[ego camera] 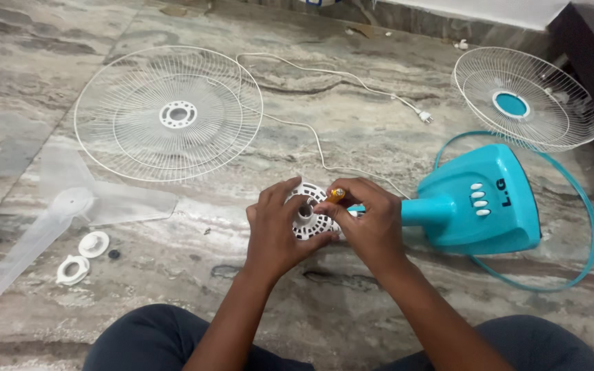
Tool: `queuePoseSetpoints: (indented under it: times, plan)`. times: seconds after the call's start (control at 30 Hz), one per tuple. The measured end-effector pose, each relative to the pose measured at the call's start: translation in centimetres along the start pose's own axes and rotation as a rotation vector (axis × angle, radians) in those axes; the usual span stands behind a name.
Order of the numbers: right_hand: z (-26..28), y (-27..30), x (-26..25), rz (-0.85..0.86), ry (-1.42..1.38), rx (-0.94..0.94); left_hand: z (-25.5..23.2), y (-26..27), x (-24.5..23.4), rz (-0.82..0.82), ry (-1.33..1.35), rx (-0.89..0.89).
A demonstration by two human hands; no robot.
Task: The person disassembles a fan by removing the front grill and then uses a screwdriver to loosen screws on the central hub. They remove the hub and continue to work on the fan's internal components.
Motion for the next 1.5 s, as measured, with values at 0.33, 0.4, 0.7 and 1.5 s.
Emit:
queuePoseSetpoints:
  times: [0.33, 0.4, 0.7, 1.5]
  plan:
    - [-2.0, 0.2, -0.4, -0.084, -0.103, 0.076, 0.5, 0.6, 0.2, -0.008, -0.057, 0.007]
    - [-2.1, 0.3, -0.7, -0.099, -0.099, 0.079, 0.6, 0.5, 0.4, 0.008, -0.077, -0.022]
    - [-2.5, -0.2, -0.5, -0.098, -0.087, 0.061, 0.6, -0.1, 0.6, -0.011, -0.047, -0.109]
    - [-3.0, -0.4, -0.3, -0.035, -0.097, 0.1, 0.2, 0.2, 0.8, -0.018, -0.067, -0.153]
Point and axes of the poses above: each hand's wrist, its own y-axis away from the middle knuckle, its own x-axis out of the palm, z = x × y, the point moved 3 cm from there along -y, towards the middle knuckle, and after that the axes turned 14 degrees about -z, right-handed, at the moved point
